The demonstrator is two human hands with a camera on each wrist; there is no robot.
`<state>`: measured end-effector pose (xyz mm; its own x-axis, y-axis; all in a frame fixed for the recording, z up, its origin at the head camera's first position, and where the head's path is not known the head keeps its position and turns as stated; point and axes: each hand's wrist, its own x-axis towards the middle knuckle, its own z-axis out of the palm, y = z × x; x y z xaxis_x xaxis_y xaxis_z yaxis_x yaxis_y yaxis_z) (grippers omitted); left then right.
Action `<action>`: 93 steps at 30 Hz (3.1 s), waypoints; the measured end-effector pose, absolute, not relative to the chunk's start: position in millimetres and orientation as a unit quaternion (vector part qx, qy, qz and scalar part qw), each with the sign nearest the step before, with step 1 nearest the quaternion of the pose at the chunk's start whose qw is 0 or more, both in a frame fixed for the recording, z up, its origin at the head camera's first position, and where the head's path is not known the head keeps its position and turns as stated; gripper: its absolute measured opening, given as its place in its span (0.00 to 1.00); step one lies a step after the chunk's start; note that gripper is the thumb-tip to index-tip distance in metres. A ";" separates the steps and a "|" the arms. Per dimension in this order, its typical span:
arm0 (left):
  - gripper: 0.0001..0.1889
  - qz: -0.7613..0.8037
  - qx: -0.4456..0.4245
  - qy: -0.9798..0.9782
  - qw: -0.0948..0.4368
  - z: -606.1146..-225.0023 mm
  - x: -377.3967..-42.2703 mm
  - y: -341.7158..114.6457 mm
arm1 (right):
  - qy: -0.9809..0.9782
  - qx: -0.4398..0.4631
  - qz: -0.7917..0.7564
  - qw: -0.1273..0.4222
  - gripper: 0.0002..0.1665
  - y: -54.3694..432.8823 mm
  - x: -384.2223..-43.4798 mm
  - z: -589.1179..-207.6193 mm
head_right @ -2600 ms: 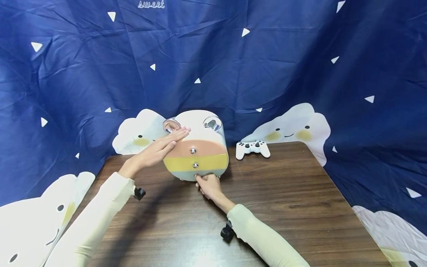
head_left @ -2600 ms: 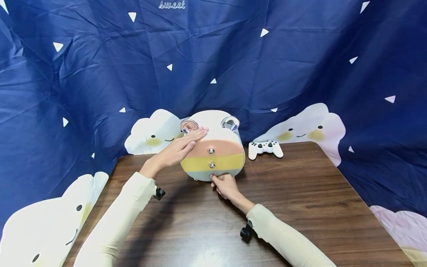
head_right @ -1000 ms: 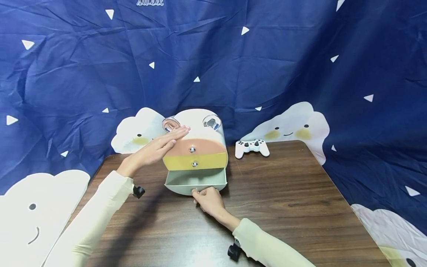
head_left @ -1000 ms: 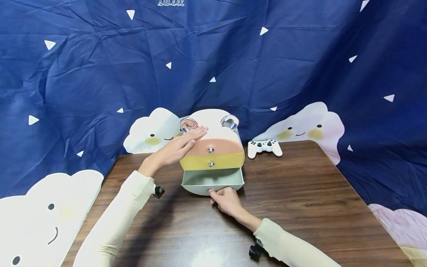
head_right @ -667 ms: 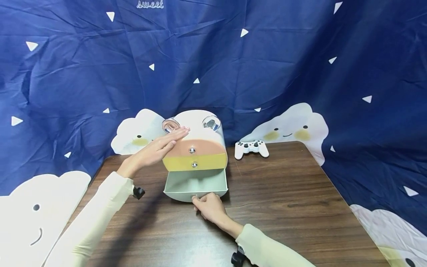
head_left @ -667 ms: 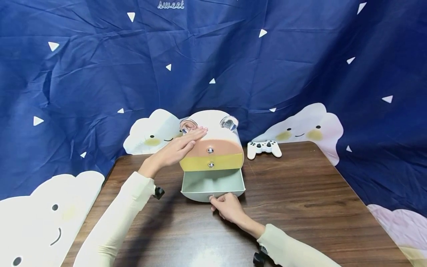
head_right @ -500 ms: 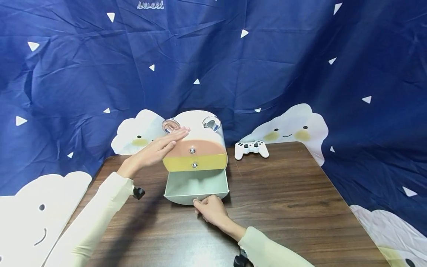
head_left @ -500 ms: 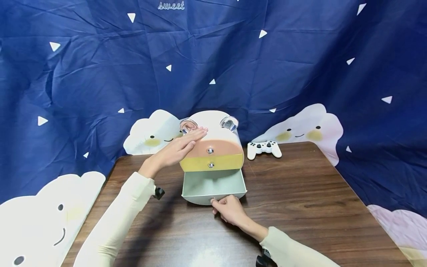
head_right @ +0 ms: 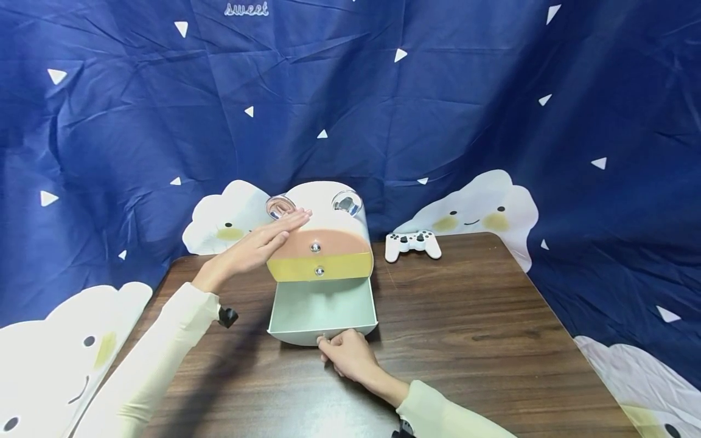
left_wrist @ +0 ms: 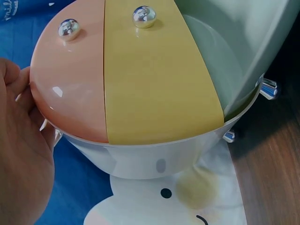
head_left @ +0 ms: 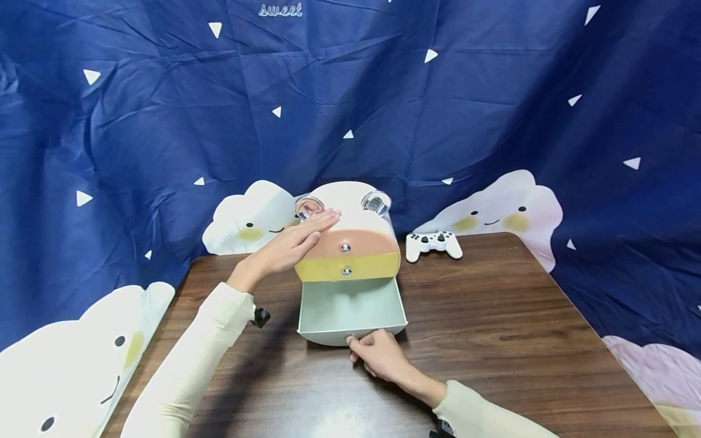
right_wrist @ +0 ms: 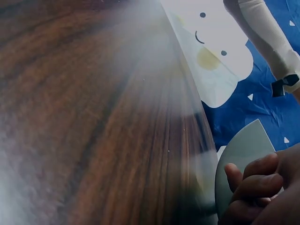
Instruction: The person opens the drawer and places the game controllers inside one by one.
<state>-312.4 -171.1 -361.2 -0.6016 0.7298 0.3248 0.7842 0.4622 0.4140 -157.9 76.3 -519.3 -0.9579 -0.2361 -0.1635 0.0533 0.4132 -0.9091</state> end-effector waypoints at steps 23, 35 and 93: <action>0.26 -0.269 -0.437 -0.857 0.045 -358.7 -312.1 -172.2 | 0.832 -0.070 -0.534 0.131 0.31 76.5 -153.1 -521.6; 0.26 -0.268 -0.439 -0.856 0.047 -360.0 -314.3 -170.6 | 0.851 -0.133 -0.493 0.126 0.19 89.6 -150.0 -506.0; 0.26 -0.275 -0.430 -0.858 0.051 -359.3 -313.6 -172.4 | 0.955 -0.229 -0.188 0.024 0.18 259.6 -388.9 -400.6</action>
<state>-313.6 -172.4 -359.3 -0.6245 0.7104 0.3246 0.7668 0.4788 0.4275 -388.9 259.6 -400.6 -0.8937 -0.4468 0.0414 -0.4290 0.8238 -0.3705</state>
